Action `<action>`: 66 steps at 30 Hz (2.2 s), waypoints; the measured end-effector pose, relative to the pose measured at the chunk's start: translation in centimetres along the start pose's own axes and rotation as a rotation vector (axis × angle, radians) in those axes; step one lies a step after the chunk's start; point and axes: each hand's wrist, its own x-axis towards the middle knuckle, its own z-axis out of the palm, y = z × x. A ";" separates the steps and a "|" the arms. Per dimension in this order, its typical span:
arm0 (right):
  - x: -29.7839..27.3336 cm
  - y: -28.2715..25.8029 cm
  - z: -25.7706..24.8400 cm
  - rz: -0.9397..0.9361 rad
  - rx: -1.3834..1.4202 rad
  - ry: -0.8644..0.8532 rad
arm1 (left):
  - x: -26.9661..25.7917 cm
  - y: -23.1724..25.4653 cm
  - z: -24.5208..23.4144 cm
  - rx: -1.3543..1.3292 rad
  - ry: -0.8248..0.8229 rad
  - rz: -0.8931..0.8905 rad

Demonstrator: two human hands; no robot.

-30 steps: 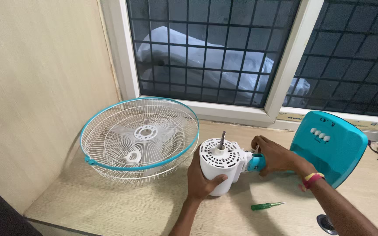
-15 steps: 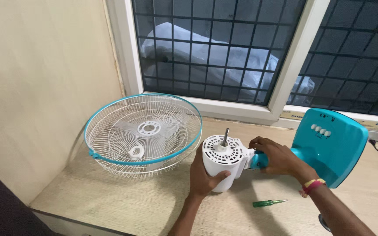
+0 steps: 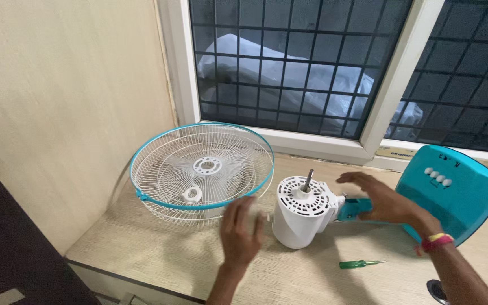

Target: The person assembles a table fan by attaching the motor housing to the base, securing it with a screwdriver, then mounting the front grill, fan blades, and center cap. The person uses a screwdriver to tighten the motor housing and secures the blades with a nut and cap.

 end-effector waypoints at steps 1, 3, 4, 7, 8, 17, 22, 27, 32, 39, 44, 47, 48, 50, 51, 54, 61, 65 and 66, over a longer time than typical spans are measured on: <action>0.0 0.0 -0.2 0.025 0.034 0.036 | 0.5 -0.7 -0.7 0.104 0.059 0.056; -0.1 -0.3 -0.8 0.010 0.147 0.166 | 1.8 -1.9 -2.5 0.228 0.029 0.034; -0.3 -0.6 -1.0 0.004 0.204 0.231 | 2.5 -2.3 -3.5 0.290 0.013 0.022; -0.4 -2.5 -1.2 -0.026 0.238 0.338 | 3.8 -2.4 -6.3 0.359 -0.167 0.027; -0.5 -3.2 -1.3 -0.068 0.245 0.377 | 4.3 -2.3 -6.8 0.358 -0.225 -0.051; -1.2 -7.7 -1.4 -0.200 0.346 0.524 | 5.1 -4.1 -6.7 0.296 -0.418 -0.352; -0.9 -8.7 -0.9 -0.272 0.406 0.531 | 4.6 -4.8 -5.2 0.226 -0.375 -0.261; -0.4 -8.8 -0.6 -0.273 0.382 0.541 | 4.6 -4.5 -4.5 0.201 -0.250 -0.061; -0.2 -8.7 -1.0 -0.246 0.347 0.584 | 5.7 -2.4 -4.5 0.253 -0.128 0.117; -1.2 -9.3 -1.6 -0.197 0.543 0.785 | 8.8 3.7 -6.0 0.237 -0.135 0.256; -2.5 -9.7 -4.0 -0.264 0.364 1.019 | 9.4 9.2 -6.9 0.049 -0.129 0.268; -3.5 -9.7 -5.7 -0.301 0.090 1.054 | 8.9 11.6 -7.1 -0.018 -0.153 0.273; -3.7 -9.7 -6.2 -0.287 0.053 1.028 | 8.6 12.3 -7.1 -0.041 -0.176 0.274; -3.9 -9.6 -6.8 -0.221 0.092 0.926 | 7.8 13.4 -7.2 -0.082 -0.220 0.282; -4.1 -9.4 -7.0 -0.167 0.168 0.848 | 7.3 13.9 -7.3 -0.099 -0.246 0.287; -4.7 -8.5 -7.1 -0.149 0.248 0.712 | 6.4 14.6 -7.5 -0.065 -0.323 0.323; -7.2 -8.2 -8.4 -0.042 0.197 0.636 | 4.0 16.2 -7.5 -0.076 -0.258 0.427; -8.7 -9.7 -9.7 0.093 0.087 0.504 | 1.4 16.6 -7.9 0.011 -0.237 0.485; -8.9 -10.3 -9.8 0.132 0.074 0.455 | 0.8 16.7 -7.8 0.027 -0.212 0.526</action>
